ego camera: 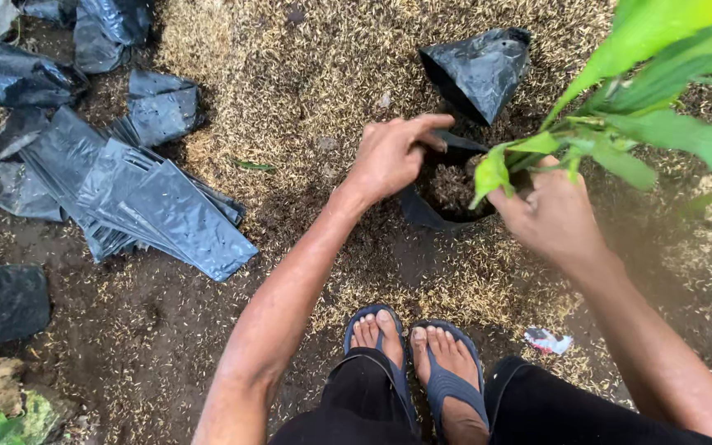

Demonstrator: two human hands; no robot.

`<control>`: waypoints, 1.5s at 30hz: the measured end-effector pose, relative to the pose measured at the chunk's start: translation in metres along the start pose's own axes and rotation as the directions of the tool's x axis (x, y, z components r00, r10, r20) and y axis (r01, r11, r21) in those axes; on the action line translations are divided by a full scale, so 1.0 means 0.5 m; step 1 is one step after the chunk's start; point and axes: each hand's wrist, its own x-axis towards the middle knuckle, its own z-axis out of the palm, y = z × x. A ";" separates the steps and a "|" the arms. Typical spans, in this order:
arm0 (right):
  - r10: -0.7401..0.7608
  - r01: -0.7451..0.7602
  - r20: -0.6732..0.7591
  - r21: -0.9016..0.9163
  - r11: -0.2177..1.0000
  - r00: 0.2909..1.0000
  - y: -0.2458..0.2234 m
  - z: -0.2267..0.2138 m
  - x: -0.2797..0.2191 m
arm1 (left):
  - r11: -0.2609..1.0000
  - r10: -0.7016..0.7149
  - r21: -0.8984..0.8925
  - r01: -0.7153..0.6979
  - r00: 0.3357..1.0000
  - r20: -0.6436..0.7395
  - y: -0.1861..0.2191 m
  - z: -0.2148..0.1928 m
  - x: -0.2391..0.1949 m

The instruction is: The person removes a small plant from a black plastic nursery bag, places it into a new black plastic bag, and fills the bag with soil from a large pile. The person repeats this process with multiple plants, packing soil around each one.

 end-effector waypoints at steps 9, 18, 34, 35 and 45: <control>-0.131 0.139 0.061 -0.167 0.976 0.989 0.006 0.100 0.086 | 0.919 0.381 -0.055 -0.389 0.916 -0.124 0.000 -0.004 -0.041; -0.093 0.097 0.068 -0.062 0.993 0.993 0.015 0.118 0.089 | 0.872 0.481 -0.007 -0.490 0.858 -0.179 -0.007 0.025 -0.026; -0.046 0.044 0.071 0.021 0.999 0.996 -0.019 0.088 0.063 | 0.837 0.229 -0.427 -0.341 0.929 -0.292 -0.012 0.081 -0.021; -0.055 0.051 0.062 0.057 0.997 0.997 -0.017 0.079 0.065 | 0.838 0.198 -0.450 -0.308 0.941 -0.274 -0.014 0.078 -0.016; -0.207 0.204 -0.153 -0.037 0.978 0.966 -0.013 0.081 0.058 | 0.762 0.278 -0.505 -0.407 0.908 -0.313 -0.018 0.090 -0.014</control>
